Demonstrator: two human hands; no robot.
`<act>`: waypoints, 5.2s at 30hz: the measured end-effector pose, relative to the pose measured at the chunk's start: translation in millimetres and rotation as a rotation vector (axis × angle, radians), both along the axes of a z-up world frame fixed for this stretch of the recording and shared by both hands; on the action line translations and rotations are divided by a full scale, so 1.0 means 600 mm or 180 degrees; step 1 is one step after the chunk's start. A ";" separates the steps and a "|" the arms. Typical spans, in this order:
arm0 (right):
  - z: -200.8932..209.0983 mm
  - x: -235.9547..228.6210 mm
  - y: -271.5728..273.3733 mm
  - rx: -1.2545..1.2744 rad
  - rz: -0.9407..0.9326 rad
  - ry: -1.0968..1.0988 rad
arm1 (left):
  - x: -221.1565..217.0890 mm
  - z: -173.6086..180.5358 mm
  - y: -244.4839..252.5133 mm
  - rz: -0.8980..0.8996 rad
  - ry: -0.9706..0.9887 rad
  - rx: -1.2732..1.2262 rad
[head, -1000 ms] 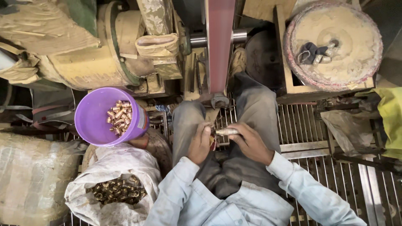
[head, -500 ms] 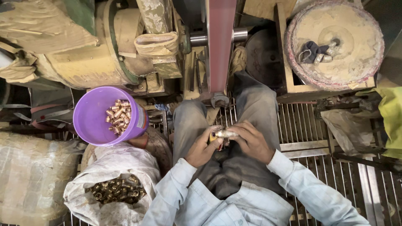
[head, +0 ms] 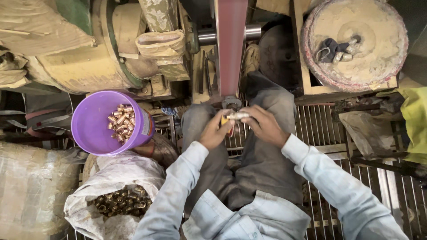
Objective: The person sits on a metal grate floor and repeatedly picks up small brass-colored metal parts from a white sack. They press each part against a vertical grinding belt to smooth its surface, then place the finished part into a purple bucket.
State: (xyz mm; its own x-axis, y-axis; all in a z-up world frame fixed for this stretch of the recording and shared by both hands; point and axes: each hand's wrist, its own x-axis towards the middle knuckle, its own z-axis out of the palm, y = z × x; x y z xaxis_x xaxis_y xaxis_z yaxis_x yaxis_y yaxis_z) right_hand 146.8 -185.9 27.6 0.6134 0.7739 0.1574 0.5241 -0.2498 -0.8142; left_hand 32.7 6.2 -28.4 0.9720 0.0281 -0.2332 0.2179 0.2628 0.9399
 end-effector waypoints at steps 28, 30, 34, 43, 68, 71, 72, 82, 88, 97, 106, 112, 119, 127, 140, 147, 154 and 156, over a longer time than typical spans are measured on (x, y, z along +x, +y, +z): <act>-0.054 0.074 0.065 -0.0148 -0.0387 0.0497 | 0.082 -0.045 -0.012 0.0643 0.0532 -0.0717; -0.054 0.074 0.068 -0.0172 -0.0392 0.0537 | 0.084 -0.048 -0.012 0.0663 0.0552 -0.0742; -0.046 0.066 0.067 -0.0120 -0.0486 0.0448 | 0.082 -0.047 -0.011 0.0643 0.0498 -0.0812; -0.022 0.047 0.065 0.0036 -0.0512 0.0152 | 0.077 -0.035 -0.009 0.0640 0.0192 -0.0917; -0.093 0.090 0.062 -0.0447 -0.0609 0.2192 | 0.087 -0.040 -0.016 0.0787 0.0588 -0.0735; -0.097 0.095 0.061 -0.0203 -0.0575 0.3167 | 0.086 -0.042 -0.016 0.0786 0.0624 -0.0642; -0.097 0.098 0.062 -0.0090 -0.0542 0.3492 | 0.086 -0.044 -0.016 0.0787 0.0558 -0.0633; -0.038 0.118 0.063 -0.0240 -0.0379 0.4493 | 0.078 -0.029 -0.011 0.0681 0.0298 -0.0680; 0.012 0.032 0.006 -0.0092 0.0123 0.2186 | 0.009 0.014 0.003 0.0245 -0.0098 -0.0140; 0.026 -0.007 0.003 -0.0248 -0.0100 0.0483 | 0.017 0.047 0.011 0.0052 -0.0100 0.0932; -0.011 0.049 0.031 -0.0352 -0.0102 0.0517 | 0.062 -0.001 0.005 0.0329 0.0259 -0.0305; -0.038 0.074 0.051 -0.0202 -0.0068 0.0198 | 0.088 -0.041 0.000 0.0541 0.0426 -0.0543; -0.078 0.085 0.058 -0.0293 -0.0187 0.0354 | 0.090 -0.059 -0.005 0.0609 0.0604 -0.0583; -0.105 0.091 0.056 -0.0630 -0.0347 0.0704 | 0.093 -0.068 -0.008 0.0674 0.0717 -0.0671; -0.060 0.077 0.055 -0.0025 -0.0047 0.0199 | 0.082 -0.046 -0.006 0.0675 0.0432 -0.0896; -0.070 0.081 0.061 -0.0259 -0.0182 0.0441 | 0.091 -0.056 -0.007 0.0712 0.0602 -0.0748; -0.133 0.107 0.062 -0.0820 -0.0352 0.1086 | 0.095 -0.075 -0.004 0.0657 0.0624 -0.0840; -0.129 0.111 0.061 -0.1007 -0.0332 0.1448 | 0.093 -0.060 -0.003 0.0614 0.0638 -0.0956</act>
